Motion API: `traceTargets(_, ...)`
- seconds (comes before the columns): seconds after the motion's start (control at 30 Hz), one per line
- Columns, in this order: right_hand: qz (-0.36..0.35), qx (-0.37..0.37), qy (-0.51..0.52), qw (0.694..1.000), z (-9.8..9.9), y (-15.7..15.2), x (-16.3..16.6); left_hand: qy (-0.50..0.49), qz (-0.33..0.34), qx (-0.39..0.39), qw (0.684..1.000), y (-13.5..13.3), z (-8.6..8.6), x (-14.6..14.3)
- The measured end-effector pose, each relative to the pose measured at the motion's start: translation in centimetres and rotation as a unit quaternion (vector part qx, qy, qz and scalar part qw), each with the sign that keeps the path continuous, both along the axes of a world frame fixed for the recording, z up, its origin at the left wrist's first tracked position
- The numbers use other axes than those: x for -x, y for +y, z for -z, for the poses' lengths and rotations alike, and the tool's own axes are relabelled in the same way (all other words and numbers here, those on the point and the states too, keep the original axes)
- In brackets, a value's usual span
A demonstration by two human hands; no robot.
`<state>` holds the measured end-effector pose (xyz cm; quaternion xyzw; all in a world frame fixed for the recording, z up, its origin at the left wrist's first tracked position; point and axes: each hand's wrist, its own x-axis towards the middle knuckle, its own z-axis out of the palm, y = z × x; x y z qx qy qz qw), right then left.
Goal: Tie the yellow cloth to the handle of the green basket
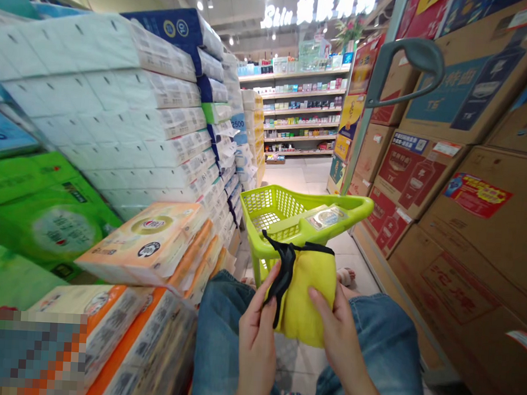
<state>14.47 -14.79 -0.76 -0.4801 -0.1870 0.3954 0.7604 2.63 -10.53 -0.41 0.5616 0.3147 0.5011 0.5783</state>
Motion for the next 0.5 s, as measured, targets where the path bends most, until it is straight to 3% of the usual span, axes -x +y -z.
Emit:
traceTargets(0.03, 0.004, 0.001, -0.013, 1.0, -0.1, -0.2, 0.0, 0.009, -0.001, -0.027, 1.0, -0.4, 0.1, 0.3)
traceTargets(0.1, 0.017, -0.006, -0.027, 0.999, 0.1, -0.7, 0.2, 0.069, 0.062, -0.156, 0.983, -1.2, 0.2, 0.7)
traceTargets(0.17, 0.029, -0.019, -0.008, 0.999, 0.6, -1.2, 0.4, 0.152, 0.148, -0.32, 0.923, -1.6, 0.2, 0.9)
traceTargets(0.23, 0.019, -0.028, 0.044, 0.998, 1.5, -1.8, 0.6, 0.229, 0.188, -0.402, 0.866, -1.7, 0.1, 0.8)
traceTargets(0.3, 0.019, -0.035, 0.091, 0.995, 2.6, -2.5, 0.6, 0.275, 0.208, -0.404, 0.847, -1.7, 0.3, 0.6)
traceTargets(0.37, 0.036, -0.035, 0.094, 0.994, 3.5, -3.6, 0.6, 0.263, 0.249, -0.383, 0.85, -1.5, 1.0, 0.4)
traceTargets(0.47, 0.062, 0.011, 0.077, 0.995, 4.1, -5.8, 0.5, 0.125, 0.322, -0.346, 0.872, -1.3, 2.2, 0.8)
traceTargets(0.5, 0.062, 0.039, 0.081, 0.994, 4.0, -6.5, 0.6, 0.075, 0.287, -0.298, 0.907, -1.3, 2.5, 1.1)
